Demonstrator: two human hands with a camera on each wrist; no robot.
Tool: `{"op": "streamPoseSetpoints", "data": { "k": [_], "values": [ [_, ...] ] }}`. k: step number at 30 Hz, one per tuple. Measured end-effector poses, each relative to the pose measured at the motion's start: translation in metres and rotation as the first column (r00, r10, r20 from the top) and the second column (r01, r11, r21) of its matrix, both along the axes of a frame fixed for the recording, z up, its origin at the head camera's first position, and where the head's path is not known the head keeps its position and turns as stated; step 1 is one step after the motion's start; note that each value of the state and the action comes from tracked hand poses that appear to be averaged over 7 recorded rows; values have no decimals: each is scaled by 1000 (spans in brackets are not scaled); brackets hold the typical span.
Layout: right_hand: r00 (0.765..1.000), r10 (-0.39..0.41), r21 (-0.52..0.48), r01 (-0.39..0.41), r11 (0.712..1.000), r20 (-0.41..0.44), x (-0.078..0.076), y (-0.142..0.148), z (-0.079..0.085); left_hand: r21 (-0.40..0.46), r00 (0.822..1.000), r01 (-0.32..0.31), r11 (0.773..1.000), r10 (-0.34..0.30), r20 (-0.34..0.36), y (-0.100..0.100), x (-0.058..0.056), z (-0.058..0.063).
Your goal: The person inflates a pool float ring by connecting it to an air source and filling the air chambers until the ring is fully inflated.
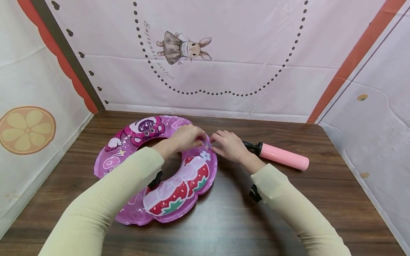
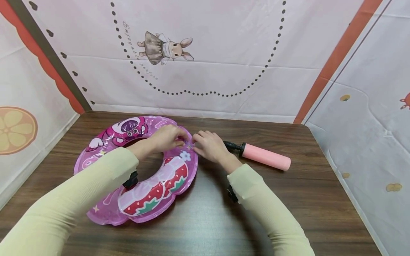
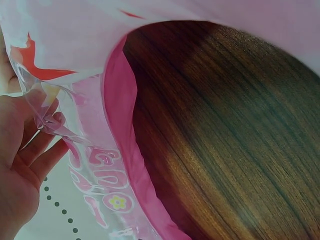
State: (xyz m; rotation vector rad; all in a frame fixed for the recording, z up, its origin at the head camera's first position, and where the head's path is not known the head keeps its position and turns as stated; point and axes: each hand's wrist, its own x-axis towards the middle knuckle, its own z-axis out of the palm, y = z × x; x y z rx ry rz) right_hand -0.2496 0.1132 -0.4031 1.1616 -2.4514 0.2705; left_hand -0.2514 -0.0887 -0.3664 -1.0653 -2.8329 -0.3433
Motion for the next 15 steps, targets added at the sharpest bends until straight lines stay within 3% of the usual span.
{"op": "streamPoseSetpoints", "data": {
  "k": [6,15],
  "values": [
    [997,42,-101,-36,994,60,1,1,2,2,1000,4,1000,-4,5,0,-1,-1],
    [980,91,-272,-41,962,174,1,-5,3,11,1000,-11,1000,11,14,0,0,-3]
  ]
}}
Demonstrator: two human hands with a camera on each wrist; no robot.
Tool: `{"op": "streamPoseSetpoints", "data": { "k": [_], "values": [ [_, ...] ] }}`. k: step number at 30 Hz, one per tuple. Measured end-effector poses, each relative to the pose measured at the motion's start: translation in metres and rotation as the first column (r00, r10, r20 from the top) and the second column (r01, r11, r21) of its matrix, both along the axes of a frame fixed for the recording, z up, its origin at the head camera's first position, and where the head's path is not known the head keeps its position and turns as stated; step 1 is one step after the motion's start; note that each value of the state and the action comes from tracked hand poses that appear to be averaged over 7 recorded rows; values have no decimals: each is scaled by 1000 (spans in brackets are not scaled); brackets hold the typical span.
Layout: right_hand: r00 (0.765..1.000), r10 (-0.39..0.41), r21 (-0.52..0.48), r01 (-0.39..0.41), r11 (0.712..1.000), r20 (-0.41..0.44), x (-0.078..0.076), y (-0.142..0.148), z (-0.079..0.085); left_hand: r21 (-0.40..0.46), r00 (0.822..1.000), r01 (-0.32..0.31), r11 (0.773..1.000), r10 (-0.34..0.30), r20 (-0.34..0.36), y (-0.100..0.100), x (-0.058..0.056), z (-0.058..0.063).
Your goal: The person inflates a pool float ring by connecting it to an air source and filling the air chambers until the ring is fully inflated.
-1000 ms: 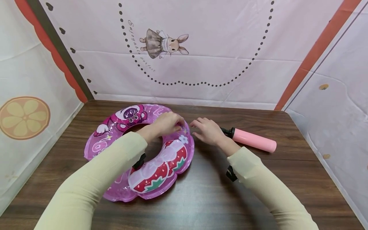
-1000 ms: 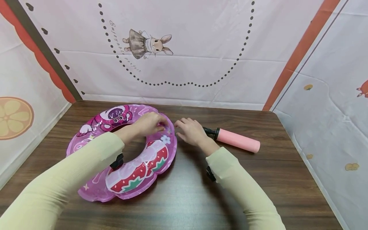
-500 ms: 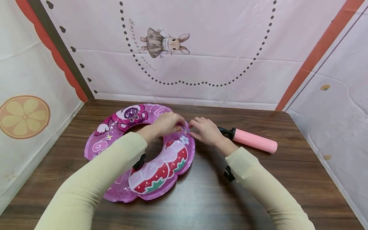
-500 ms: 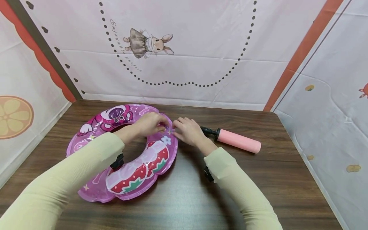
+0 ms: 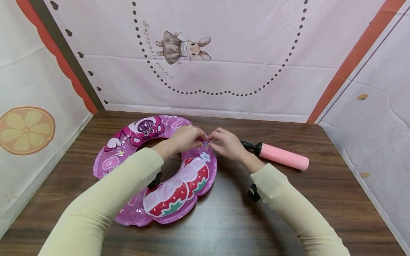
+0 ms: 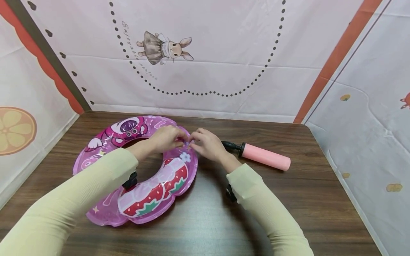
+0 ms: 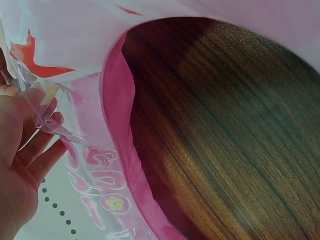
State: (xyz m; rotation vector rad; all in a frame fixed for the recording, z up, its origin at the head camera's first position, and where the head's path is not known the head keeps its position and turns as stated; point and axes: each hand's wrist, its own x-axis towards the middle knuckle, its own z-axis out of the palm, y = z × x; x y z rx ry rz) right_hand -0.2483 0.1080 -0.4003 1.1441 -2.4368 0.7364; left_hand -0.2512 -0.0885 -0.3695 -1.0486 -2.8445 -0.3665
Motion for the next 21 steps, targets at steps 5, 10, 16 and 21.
{"op": "streamPoseSetpoints", "data": {
  "k": [5,10,16,21],
  "values": [
    [997,-12,-19,14,1000,70,0,-4,0,19,1000,6,1000,-6,-7,-1,1,0],
    [996,-31,17,30,999,81,0,-5,3,58,1000,-1,998,0,30,-4,-1,1],
    [997,-28,48,24,999,73,1,-7,6,54,998,-13,998,10,66,-8,-1,1],
    [997,-16,72,11,997,73,1,-9,9,26,998,-51,998,49,47,-7,0,0]
  ]
}}
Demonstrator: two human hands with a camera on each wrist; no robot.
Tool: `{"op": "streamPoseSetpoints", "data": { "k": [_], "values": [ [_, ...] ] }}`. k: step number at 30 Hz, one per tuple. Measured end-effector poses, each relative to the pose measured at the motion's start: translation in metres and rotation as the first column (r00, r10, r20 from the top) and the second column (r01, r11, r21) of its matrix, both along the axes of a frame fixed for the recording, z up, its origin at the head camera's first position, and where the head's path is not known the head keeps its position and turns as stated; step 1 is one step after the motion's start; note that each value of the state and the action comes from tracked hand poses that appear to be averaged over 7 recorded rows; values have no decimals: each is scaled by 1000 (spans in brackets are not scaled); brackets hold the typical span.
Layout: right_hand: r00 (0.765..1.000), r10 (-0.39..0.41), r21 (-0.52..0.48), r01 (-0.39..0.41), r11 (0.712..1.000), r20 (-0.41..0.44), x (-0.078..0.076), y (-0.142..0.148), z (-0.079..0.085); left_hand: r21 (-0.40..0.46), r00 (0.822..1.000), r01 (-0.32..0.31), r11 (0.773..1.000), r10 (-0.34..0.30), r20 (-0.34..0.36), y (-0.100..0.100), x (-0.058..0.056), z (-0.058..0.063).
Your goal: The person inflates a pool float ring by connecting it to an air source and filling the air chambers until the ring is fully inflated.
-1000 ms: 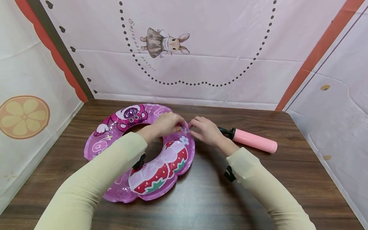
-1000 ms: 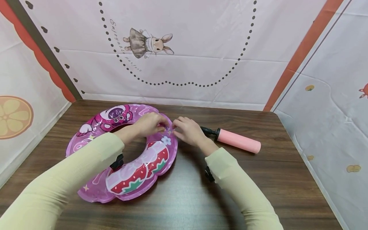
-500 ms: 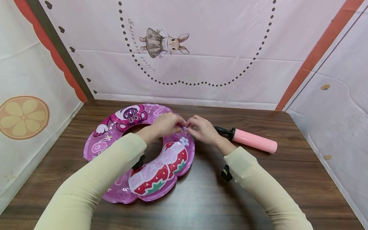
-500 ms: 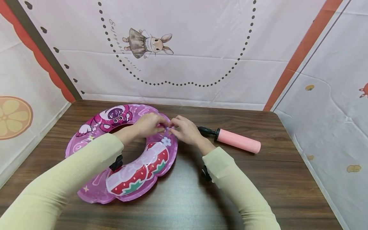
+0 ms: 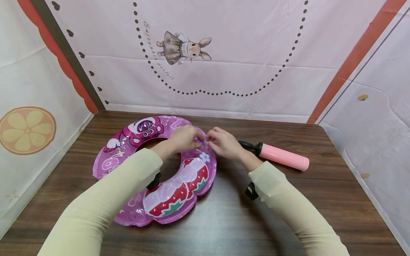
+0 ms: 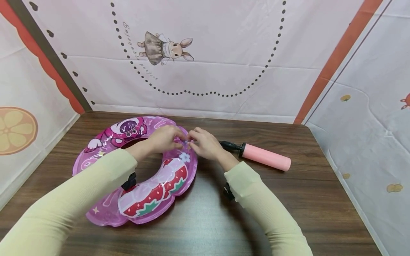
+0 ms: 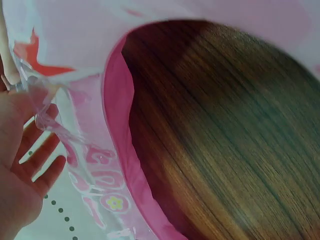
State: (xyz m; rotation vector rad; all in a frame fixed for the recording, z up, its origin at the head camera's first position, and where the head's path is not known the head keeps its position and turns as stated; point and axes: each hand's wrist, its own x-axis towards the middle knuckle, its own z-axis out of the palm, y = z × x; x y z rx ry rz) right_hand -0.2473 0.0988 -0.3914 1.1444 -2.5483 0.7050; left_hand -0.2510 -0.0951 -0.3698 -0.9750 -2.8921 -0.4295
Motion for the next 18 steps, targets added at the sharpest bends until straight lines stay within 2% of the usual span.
{"op": "streamPoseSetpoints", "data": {
  "k": [4,9,18],
  "values": [
    [999,13,34,-15,999,53,-1,-1,3,-28,999,-25,999,24,-39,2,1,-1],
    [987,32,86,-46,995,157,-4,-2,10,-36,998,-22,999,20,-59,2,2,-1],
    [942,33,100,-70,993,333,-8,0,16,-55,997,-18,998,14,-74,5,5,-1]
  ]
}}
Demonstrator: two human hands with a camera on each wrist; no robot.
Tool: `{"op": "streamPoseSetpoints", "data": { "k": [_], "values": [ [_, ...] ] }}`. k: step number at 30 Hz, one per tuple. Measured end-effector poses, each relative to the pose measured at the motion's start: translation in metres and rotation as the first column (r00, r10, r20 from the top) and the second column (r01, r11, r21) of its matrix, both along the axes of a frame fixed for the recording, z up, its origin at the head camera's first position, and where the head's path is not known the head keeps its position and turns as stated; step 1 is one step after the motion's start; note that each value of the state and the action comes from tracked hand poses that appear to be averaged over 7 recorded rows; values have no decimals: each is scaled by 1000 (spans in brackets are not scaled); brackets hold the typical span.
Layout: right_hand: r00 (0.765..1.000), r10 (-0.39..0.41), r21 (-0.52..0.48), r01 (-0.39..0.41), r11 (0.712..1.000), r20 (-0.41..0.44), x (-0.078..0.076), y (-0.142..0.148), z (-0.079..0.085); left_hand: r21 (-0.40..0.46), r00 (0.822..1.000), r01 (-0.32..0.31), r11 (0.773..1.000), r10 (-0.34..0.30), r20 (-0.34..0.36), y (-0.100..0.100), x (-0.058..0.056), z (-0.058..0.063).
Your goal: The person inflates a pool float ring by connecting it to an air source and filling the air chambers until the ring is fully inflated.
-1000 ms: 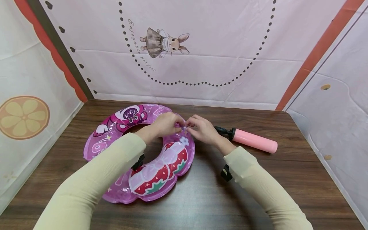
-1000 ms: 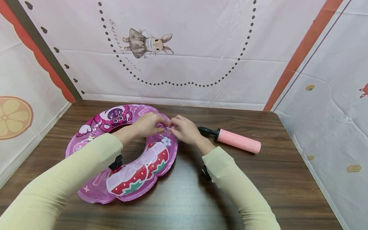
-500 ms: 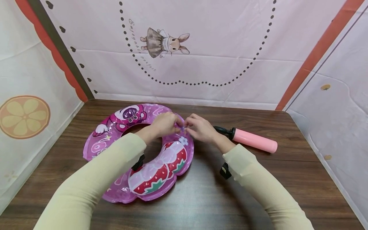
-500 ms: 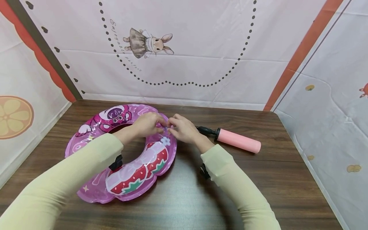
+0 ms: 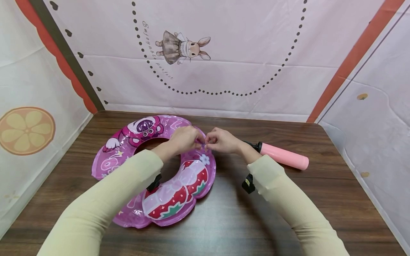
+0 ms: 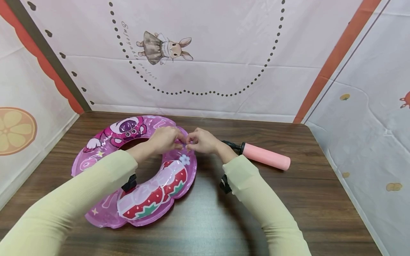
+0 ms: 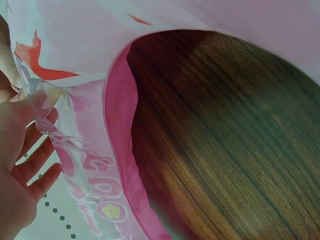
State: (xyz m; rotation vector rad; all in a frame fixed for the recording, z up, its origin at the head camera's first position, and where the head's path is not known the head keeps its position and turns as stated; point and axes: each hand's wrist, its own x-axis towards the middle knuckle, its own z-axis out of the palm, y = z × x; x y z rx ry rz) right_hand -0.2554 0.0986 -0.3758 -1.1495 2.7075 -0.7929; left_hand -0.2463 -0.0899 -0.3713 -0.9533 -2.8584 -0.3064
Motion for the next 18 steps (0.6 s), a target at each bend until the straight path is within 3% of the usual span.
{"op": "streamPoseSetpoints", "data": {
  "k": [5,12,18],
  "values": [
    [996,-27,-31,30,999,79,0,1,3,-8,999,15,1000,-15,-35,3,3,0],
    [971,-62,-74,81,994,232,-6,3,3,-39,995,31,999,-34,-98,6,5,0],
    [971,-74,-83,95,992,228,-10,2,-2,-55,988,48,997,-56,-142,6,5,-2]
  ]
}}
